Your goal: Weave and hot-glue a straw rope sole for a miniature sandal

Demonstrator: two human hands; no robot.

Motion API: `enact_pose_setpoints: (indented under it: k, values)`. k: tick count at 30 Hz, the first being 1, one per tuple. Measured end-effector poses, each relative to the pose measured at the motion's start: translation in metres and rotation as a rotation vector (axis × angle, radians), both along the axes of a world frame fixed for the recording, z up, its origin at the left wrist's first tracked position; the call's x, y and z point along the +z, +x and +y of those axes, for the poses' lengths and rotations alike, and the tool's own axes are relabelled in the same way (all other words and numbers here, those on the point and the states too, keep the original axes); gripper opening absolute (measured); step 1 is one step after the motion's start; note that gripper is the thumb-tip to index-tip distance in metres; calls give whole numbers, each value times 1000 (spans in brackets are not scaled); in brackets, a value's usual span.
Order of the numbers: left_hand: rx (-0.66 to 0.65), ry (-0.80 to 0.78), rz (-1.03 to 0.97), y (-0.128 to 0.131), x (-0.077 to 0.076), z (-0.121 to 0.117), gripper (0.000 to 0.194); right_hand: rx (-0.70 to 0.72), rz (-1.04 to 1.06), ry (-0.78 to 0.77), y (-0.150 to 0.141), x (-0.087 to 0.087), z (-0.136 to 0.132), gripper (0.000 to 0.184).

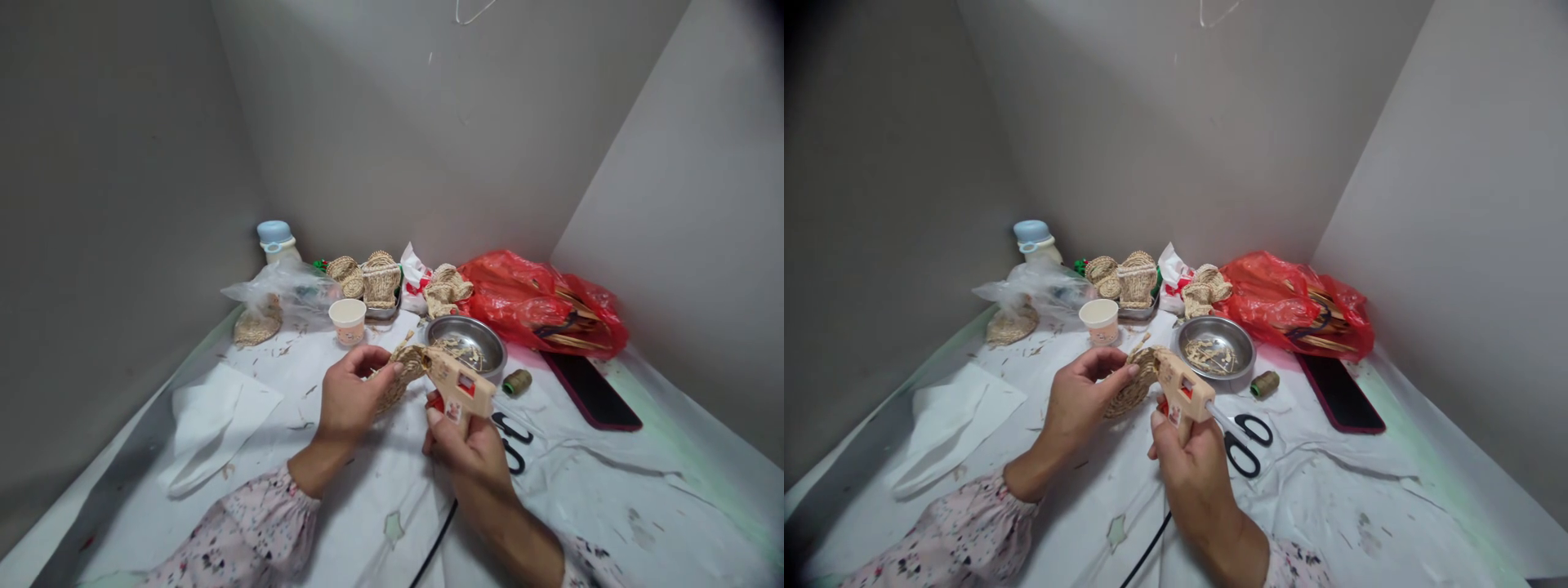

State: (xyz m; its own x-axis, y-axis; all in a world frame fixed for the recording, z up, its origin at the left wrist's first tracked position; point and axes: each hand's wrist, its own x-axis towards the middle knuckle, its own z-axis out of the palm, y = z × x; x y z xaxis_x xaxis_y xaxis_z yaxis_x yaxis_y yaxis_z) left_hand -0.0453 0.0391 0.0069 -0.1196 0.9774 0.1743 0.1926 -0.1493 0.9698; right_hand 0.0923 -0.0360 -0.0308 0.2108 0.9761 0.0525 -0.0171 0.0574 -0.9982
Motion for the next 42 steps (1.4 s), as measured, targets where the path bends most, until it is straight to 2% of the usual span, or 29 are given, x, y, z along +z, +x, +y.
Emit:
enact_pose_setpoints:
  k: [8,17,31,39,42]
  values:
    - [13,-10,66,0,1,0,18,21,-82,18,0,-9,0,25]
    - [4,-15,98,0,2,-2,18,25,-91,44,-3,-2,-1,26]
    - [-3,7,114,0,0,-1,19,8,-56,32,-6,-2,-1,29]
    - [0,-6,77,0,1,-1,18,22,-35,42,-4,-8,-1,27]
    - [-41,-29,-7,0,-1,0,23,5,-11,52,-3,-13,0,25]
